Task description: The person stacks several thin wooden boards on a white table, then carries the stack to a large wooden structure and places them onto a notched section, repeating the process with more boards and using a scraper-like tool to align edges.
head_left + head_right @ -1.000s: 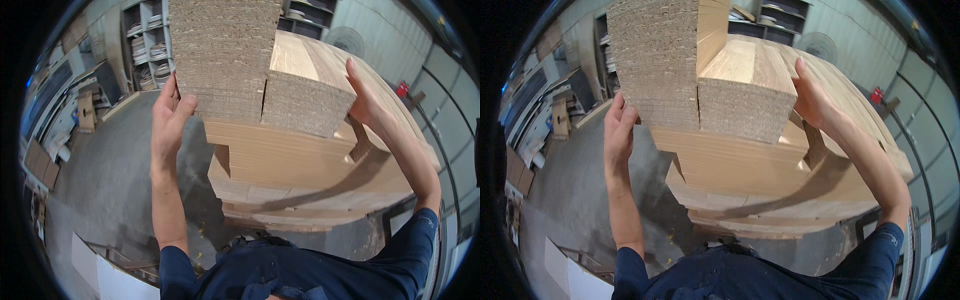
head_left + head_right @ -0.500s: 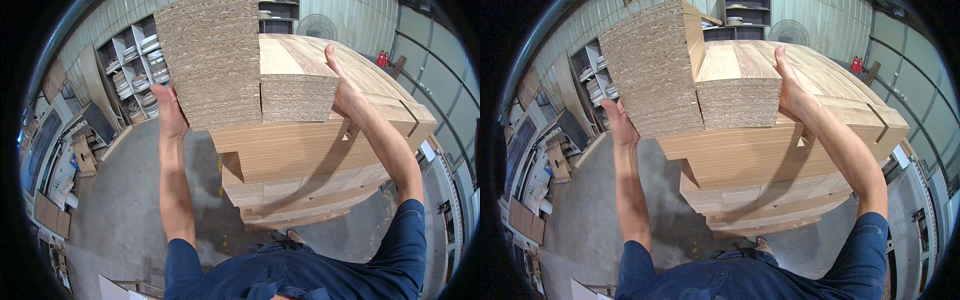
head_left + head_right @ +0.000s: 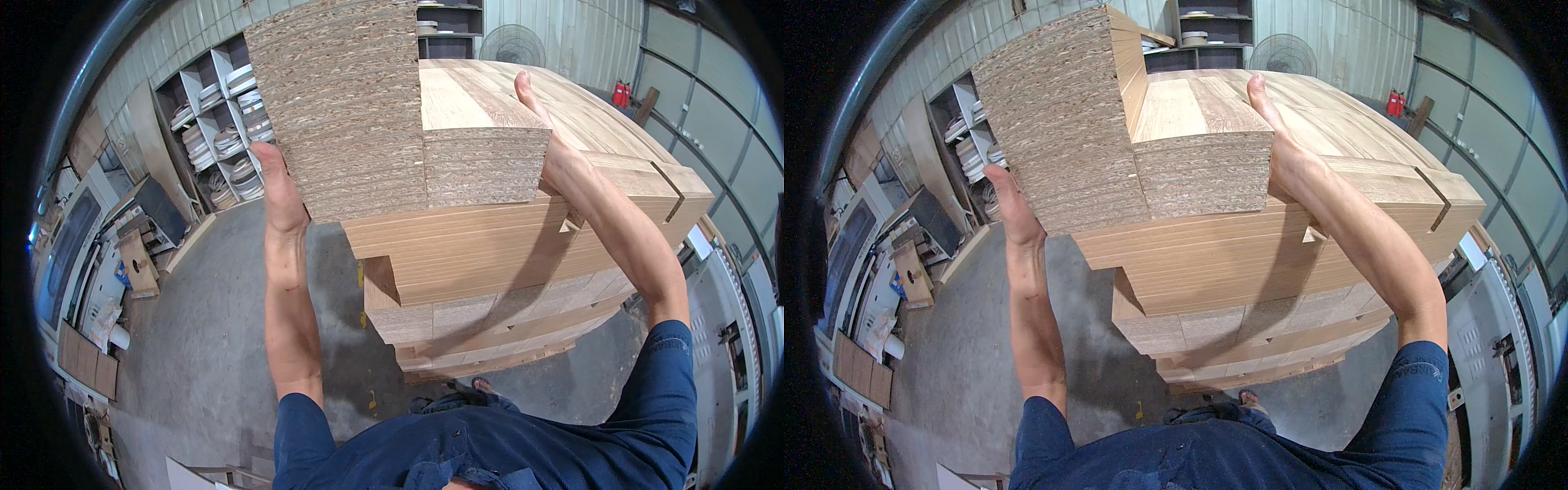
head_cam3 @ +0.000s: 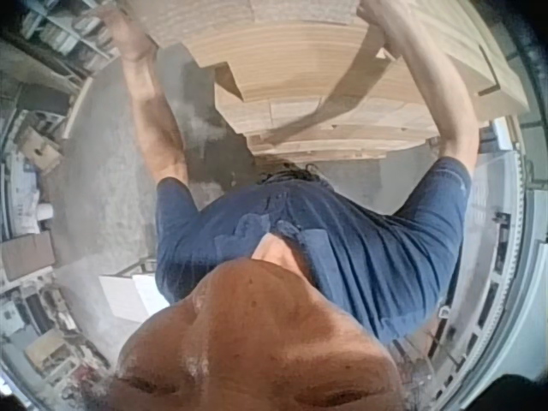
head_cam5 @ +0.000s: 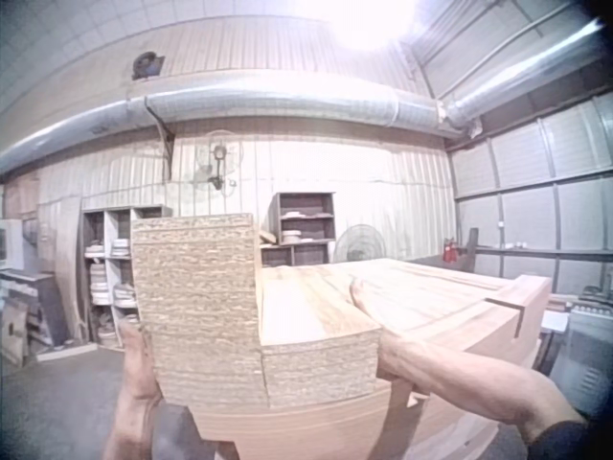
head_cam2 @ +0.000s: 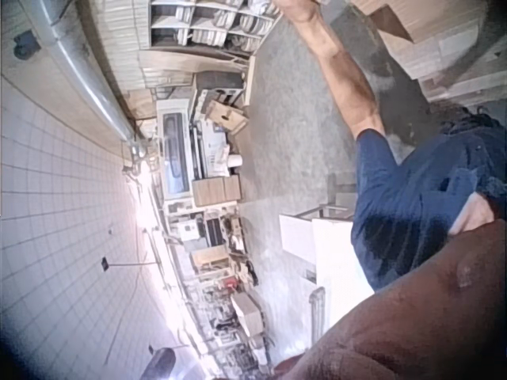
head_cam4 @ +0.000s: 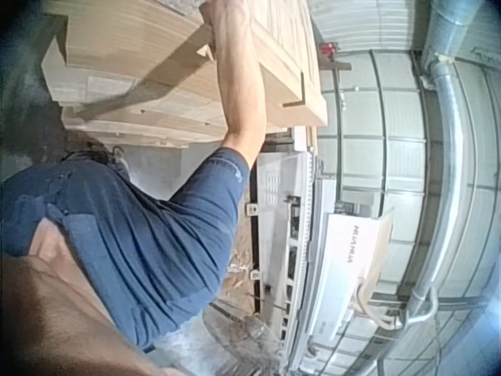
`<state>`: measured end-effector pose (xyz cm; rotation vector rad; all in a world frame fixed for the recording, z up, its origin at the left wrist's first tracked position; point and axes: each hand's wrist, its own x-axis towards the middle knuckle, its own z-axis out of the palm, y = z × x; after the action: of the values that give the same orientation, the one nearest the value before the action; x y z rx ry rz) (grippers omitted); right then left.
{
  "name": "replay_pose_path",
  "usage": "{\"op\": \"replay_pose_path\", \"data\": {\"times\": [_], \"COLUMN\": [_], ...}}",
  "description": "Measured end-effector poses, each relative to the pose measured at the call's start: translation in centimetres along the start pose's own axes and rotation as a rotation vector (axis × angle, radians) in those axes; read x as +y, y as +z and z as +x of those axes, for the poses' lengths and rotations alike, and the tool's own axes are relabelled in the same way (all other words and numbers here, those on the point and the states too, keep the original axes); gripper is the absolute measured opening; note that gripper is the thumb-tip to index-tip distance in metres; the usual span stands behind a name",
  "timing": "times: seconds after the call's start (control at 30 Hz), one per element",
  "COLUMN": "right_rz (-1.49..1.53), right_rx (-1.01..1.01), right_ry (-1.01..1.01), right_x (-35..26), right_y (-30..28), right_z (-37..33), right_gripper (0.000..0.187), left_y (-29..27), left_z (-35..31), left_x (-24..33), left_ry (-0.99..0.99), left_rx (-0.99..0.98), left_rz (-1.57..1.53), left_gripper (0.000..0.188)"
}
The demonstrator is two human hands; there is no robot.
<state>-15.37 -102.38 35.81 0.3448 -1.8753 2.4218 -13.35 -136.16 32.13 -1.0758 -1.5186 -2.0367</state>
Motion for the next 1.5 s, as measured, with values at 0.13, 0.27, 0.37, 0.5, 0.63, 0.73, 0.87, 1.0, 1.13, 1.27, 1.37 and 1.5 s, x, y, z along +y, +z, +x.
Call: {"op": "replay_pose_path", "data": {"times": [0.13, 0.27, 0.37, 0.5, 0.63, 0.73, 0.87, 1.0, 1.13, 1.27, 1.37, 1.5], "right_rz": [0.063, 0.003, 0.056, 0.12, 0.154, 0.151, 0.169, 0.137, -0.129, -0.41, -0.546, -0.675], "right_rx": [-0.011, -0.038, 0.027, 0.072, 0.041, 0.064, 0.05, 0.082, 0.193, 0.091, 0.076, -0.007], "right_ry": [0.016, 0.037, 0.037, 0.102, 0.071, 0.033, 0.077, 0.087, -0.002, -0.03, -0.044, -0.047], "right_x": [-0.4, -0.4, 0.0, -0.5, -0.7, -0.5, -0.5, -1.2, -1.8, -4.2, -5.5, -6.1], "right_y": [1.6, 0.0, -0.5, 0.8, 1.0, 0.3, 1.1, 1.2, -1.6, -5.1, -4.4, -4.9], "right_z": [-1.3, -1.2, -1.0, -2.5, -2.8, -2.5, -3.3, -3.9, -2.4, 2.7, 7.0, 13.5], "right_gripper": [0.094, 0.095, 0.097, 0.099, 0.101, 0.102, 0.102, 0.103, 0.11, 0.105, 0.099, 0.102], "left_y": [1.1, -0.4, -1.5, 1.5, 1.1, 0.6, 0.6, 0.9, 2.9, 7.3, 11.7, 15.3], "left_z": [-0.1, 0.0, 0.4, 0.2, 0.5, 0.7, 0.2, 0.5, -1.0, -5.2, -7.2, -6.1], "left_x": [0.5, -0.3, -0.6, 0.5, 0.3, 0.0, 0.2, 0.4, 2.5, 2.4, 0.7, -2.2], "left_ry": [0.02, -0.009, -0.02, 0.02, 0.001, -0.01, -0.015, 0.017, 0.221, 0.478, 0.658, 0.63], "left_rx": [0.118, 0.032, 0.066, 0.193, 0.115, 0.079, 0.12, 0.164, 0.238, 0.398, 0.092, -0.065], "left_rz": [0.104, -0.035, -0.063, 0.056, 0.003, -0.062, 0.04, -0.021, 0.191, 1.109, 1.435, 1.58], "left_gripper": [0.096, 0.089, 0.089, 0.091, 0.088, 0.087, 0.088, 0.089, 0.087, 0.086, 0.093, 0.099]}}
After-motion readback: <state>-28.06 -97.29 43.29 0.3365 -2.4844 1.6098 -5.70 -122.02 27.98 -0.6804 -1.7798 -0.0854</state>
